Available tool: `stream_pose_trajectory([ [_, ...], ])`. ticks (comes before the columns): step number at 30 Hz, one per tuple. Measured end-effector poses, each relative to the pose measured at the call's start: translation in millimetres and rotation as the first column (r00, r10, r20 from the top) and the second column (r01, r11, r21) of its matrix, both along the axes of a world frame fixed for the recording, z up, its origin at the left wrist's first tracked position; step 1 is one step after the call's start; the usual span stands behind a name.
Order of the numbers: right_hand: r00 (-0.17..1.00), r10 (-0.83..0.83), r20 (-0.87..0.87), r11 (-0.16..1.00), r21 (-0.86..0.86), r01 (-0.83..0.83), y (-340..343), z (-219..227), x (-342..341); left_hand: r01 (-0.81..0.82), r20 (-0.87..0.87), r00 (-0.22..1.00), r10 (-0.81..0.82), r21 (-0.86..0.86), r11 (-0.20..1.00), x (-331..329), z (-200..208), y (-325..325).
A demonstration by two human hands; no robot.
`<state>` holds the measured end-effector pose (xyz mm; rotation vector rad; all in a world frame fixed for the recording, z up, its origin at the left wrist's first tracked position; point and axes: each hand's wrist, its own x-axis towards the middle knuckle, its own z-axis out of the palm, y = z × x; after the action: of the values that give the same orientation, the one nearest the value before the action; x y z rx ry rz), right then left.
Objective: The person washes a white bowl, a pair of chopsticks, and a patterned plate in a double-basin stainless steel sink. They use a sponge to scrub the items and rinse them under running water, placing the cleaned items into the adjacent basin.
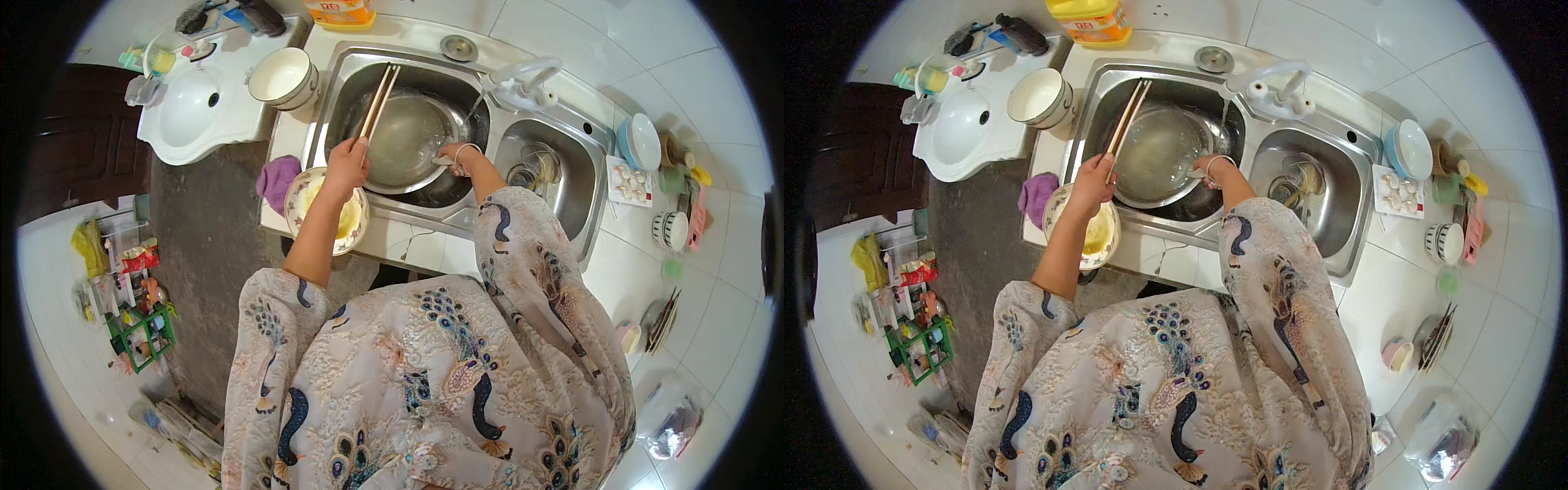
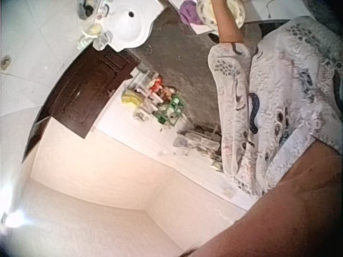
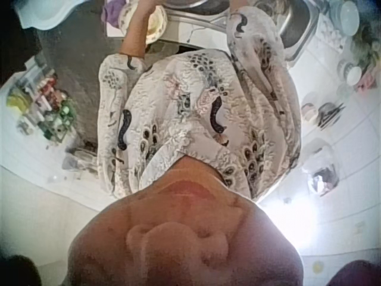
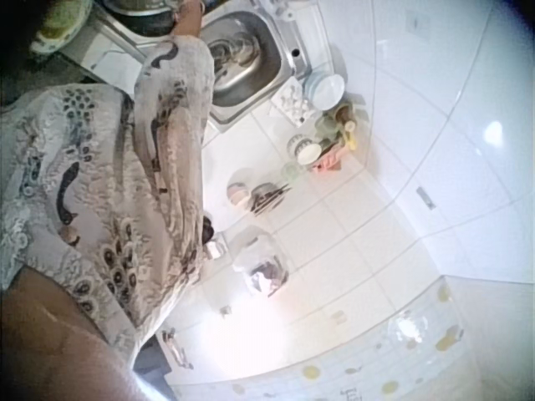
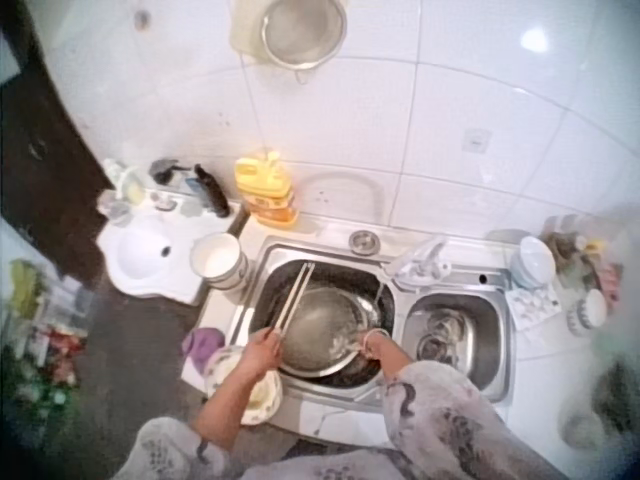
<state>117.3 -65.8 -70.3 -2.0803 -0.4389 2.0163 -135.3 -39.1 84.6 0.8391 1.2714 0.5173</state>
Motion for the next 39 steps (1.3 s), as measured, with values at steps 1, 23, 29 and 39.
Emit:
stream_pose_trajectory([
  [1,0.999,-0.016,0.027,0.999,0.034,0.015,-3,3,-2,-0.014,0.013,1.000,0.014,-0.013,1.000,-1,0,-1],
  [23,0.853,0.130,0.505,0.960,0.150,-0.235,-13,124,40,-0.062,0.219,0.973,0.067,-0.029,0.998,-7,6,-2],
  [29,0.524,0.026,0.851,0.836,0.268,-0.478,-37,159,24,-0.035,0.213,0.976,0.044,-0.047,0.998,-8,4,-1],
  [39,0.414,-0.086,0.906,0.841,0.289,-0.458,-75,185,4,-0.066,0.242,0.968,0.061,0.013,0.998,8,7,3],
])
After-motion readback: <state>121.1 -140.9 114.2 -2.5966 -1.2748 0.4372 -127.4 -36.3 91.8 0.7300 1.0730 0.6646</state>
